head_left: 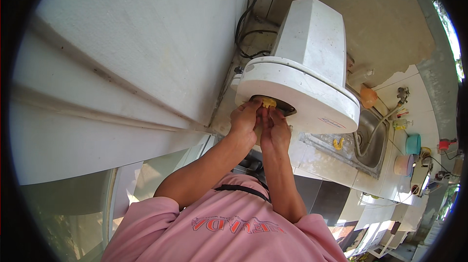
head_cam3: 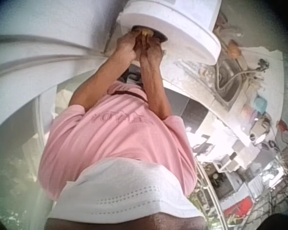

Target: The recorder is trimming a dental plaster model using a model trimmer machine.

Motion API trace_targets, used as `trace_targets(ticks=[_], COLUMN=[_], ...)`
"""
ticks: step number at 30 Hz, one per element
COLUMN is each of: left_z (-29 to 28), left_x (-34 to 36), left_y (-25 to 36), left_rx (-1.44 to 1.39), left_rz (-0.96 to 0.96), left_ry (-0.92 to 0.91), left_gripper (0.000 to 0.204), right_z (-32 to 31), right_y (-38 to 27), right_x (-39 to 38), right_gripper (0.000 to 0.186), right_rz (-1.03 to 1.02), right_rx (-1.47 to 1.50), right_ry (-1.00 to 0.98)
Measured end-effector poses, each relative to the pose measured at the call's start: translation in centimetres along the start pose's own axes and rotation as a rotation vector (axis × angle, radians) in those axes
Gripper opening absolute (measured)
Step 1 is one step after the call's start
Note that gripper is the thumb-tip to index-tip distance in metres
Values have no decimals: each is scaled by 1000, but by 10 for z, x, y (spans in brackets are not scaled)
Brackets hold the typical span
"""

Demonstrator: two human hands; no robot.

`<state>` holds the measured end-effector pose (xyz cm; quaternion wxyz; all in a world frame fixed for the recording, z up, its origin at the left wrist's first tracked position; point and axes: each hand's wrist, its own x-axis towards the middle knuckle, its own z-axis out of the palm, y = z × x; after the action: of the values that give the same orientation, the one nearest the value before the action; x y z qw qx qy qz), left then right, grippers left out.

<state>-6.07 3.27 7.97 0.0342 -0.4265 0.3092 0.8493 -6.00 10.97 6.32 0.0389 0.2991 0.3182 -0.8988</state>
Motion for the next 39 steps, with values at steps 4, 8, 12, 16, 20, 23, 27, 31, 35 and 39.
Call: trace_targets(ticks=[4, 8, 12, 16, 20, 23, 27, 31, 35, 39], left_z=[-2, -3, 2, 0, -2, -2, -1, 0, -1, 4], left_x=[2, 3, -2, -1, 1, 2, 1, 3, 3, -1], left_y=[1, 0, -1, 0, 1, -1, -2, -2, -1, 2], left_rx=[27, 77, 83, 77, 51, 40, 48, 26, -1, -4], left_rz=[-15, -10, 14, -3, -4, -5, -1, 13, 21, 3], left_ry=[-34, -34, -49, -50, -59, -43, -31, -29, -40, -25], left_gripper=[16, 17, 17, 18, 19, 19, 20, 20, 20, 20], right_z=[0, -1, -4, -3, 0, -1, -1, -2, -1, 0], right_y=[-1, -2, -2, 2, 3, 2, 1, 2, 3, 3], right_x=[-1, -2, -1, -1, -1, -1, -1, 1, 0, 0], right_gripper=[19, 17, 15, 14, 14, 14, 14, 14, 15, 16], right_rz=[9, -4, -22, -44, -38, -26, -32, -35, -42, -48], right_rx=[-32, -38, -25, -9, -24, -27, -43, -40, -36, -32], right_ry=[-1, 17, 13, 0, 13, 7, 11, 7, -14, -2])
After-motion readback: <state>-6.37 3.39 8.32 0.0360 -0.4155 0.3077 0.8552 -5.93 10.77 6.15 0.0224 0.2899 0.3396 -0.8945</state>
